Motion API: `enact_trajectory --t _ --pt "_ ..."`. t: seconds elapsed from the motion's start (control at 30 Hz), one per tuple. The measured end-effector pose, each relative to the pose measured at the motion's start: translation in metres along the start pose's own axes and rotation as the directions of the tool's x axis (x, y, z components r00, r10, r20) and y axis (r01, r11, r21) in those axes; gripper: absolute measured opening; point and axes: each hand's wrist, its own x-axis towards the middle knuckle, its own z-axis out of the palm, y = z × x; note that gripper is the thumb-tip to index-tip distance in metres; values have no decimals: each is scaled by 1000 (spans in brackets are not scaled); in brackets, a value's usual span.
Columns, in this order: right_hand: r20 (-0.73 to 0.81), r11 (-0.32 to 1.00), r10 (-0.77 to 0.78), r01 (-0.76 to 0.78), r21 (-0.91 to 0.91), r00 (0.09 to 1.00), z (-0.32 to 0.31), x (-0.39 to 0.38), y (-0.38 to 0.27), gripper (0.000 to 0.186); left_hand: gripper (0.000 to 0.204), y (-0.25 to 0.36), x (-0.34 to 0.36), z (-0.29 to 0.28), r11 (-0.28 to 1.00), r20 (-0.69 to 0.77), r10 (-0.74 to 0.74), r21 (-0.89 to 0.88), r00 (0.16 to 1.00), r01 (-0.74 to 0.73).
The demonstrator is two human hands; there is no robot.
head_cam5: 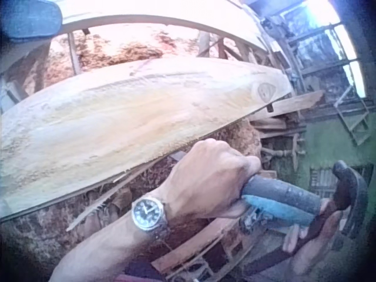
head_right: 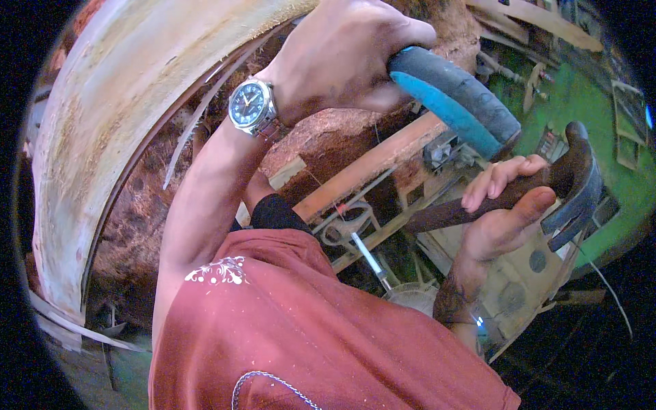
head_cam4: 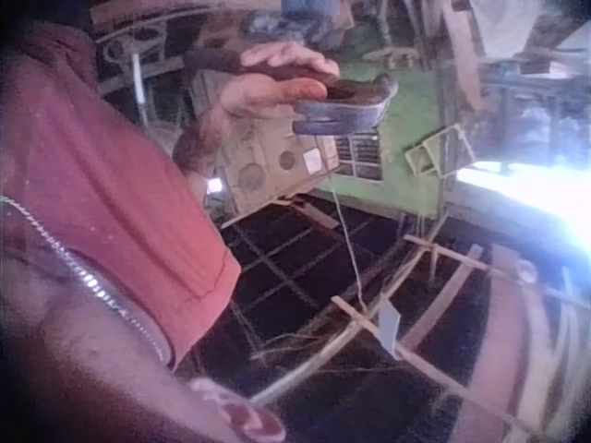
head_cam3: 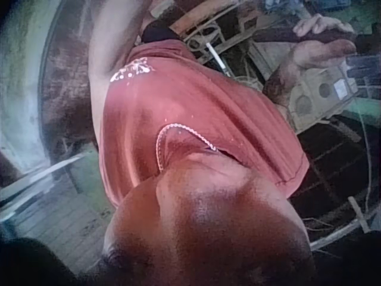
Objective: The person strikes a chisel with a hammer to carve into a large piece of wood.
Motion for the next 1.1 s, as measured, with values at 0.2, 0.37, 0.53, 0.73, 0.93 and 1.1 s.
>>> enact_trajectory --t 0.2,0.37,0.53,0.73,0.93,1.1 --pt "15 1000 -8 8 -10 1000 4 8 -5 60 20 3 7 -22 998 40 -22 -60 999 24" --pt "39 1000 -27 27 10 999 8 11 -10 59 21 -7 2 -5 1000 -19 -13 -1 1000 13" --pt "62 934 -289 268 235 955 -25 15 -46 60 21 -1 -4 4 996 90 -30 82 996 23" --pt "-71 852 -515 501 -152 854 13 8 -12 69 22 -13 1 -3 999 -6 27 -32 1000 -28" --pt "106 990 -66 78 -121 992 13 -2 -2 69 21 -9 -2 -10 996 -20 -37 -84 999 35" --pt "-114 975 -215 219 25 970 -3 2 -15 69 19 14 -10 2 996 97 -73 -50 993 78"
